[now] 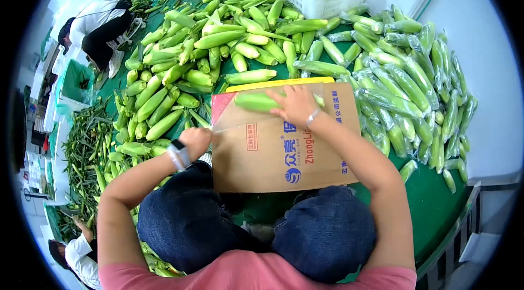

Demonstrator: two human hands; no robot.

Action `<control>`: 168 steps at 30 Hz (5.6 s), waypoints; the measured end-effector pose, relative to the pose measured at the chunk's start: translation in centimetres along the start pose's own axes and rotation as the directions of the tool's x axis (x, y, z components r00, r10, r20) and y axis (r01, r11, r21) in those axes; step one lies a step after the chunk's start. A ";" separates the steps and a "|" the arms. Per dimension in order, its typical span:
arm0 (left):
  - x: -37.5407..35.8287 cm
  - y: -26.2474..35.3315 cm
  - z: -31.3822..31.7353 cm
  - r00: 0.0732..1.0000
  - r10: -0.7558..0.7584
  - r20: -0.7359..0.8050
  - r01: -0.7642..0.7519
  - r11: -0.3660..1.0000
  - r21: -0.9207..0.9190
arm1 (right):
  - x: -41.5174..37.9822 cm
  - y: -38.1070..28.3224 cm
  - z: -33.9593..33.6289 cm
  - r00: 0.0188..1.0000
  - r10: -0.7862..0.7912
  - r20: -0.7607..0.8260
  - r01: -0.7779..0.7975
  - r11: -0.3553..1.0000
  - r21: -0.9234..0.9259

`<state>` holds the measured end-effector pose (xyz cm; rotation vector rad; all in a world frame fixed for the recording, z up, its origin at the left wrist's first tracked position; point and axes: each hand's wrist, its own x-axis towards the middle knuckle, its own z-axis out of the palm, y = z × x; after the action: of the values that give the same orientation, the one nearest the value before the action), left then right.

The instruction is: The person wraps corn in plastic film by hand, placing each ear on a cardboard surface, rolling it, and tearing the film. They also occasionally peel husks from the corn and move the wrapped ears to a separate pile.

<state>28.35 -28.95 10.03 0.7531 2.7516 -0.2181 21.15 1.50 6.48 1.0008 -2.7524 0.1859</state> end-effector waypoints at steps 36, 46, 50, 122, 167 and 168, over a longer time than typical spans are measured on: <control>8.7 7.8 1.8 0.418 0.627 0.658 -0.219 0.772 -0.597 | 5.2 4.7 3.4 0.737 0.416 0.533 -0.417 0.900 -0.125; -6.2 -7.7 6.0 0.811 0.563 0.160 0.359 -0.263 -0.896 | -0.8 1.9 3.7 0.966 0.254 -0.046 -0.246 0.961 0.129; -12.5 -6.2 2.4 0.968 0.111 -0.226 -0.076 -0.728 -0.681 | -0.6 0.6 3.2 0.969 0.246 -0.039 -0.244 0.969 0.036; -18.1 9.1 -0.2 0.580 -0.539 -0.611 -0.266 0.584 -0.767 | -2.8 -3.1 -5.5 0.536 0.046 0.843 -0.783 0.400 0.476; -38.4 0.1 -23.6 0.263 0.239 -0.935 -0.963 0.120 -0.240 | -27.8 -19.7 -13.2 0.626 0.542 0.561 -0.732 0.159 0.663; -37.4 -0.2 -23.9 0.309 0.260 -0.915 -0.951 0.100 -0.293 | -27.6 -20.3 -13.1 0.630 0.537 0.561 -0.728 0.158 0.667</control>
<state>53.68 -41.77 44.23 1.9098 1.9454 1.8957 56.86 5.59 13.71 -0.2818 -3.0002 1.8915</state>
